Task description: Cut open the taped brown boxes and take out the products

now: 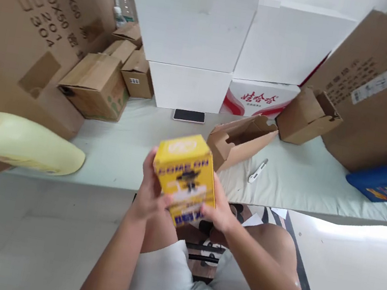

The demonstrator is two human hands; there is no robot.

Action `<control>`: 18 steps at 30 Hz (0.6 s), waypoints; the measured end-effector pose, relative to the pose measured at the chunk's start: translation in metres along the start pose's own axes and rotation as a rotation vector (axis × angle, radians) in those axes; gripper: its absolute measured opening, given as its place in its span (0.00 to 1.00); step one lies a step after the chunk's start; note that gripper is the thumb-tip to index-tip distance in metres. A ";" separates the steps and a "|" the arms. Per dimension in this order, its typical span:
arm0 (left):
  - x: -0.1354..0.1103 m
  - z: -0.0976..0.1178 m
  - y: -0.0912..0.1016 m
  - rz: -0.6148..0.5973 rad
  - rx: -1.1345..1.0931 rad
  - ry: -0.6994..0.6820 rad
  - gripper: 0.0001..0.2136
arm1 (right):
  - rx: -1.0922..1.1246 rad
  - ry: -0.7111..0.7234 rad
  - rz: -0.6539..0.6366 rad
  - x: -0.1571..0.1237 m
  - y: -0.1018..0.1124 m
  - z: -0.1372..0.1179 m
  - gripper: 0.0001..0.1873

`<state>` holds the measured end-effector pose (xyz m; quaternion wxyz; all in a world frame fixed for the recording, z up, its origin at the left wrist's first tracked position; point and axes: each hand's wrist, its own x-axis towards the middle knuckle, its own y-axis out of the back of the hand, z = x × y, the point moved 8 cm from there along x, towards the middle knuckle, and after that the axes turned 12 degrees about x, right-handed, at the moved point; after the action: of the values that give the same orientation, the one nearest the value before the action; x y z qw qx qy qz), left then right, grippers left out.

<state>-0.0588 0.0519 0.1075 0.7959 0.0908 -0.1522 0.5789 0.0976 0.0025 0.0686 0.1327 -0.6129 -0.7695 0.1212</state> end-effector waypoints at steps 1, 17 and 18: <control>-0.015 0.005 -0.013 -0.030 0.021 0.001 0.37 | 0.007 -0.039 0.004 -0.027 0.004 0.008 0.64; 0.017 -0.085 -0.219 -0.528 0.302 -0.024 0.05 | 0.071 0.051 1.000 -0.185 0.274 -0.066 0.26; 0.018 -0.093 -0.223 -0.568 0.320 0.002 0.03 | 0.075 0.063 1.049 -0.175 0.296 -0.075 0.23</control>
<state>0.1707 0.0280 0.0334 0.9014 0.2531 -0.0268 0.3502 0.4308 -0.1015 0.0257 0.0992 -0.9138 -0.3501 0.1805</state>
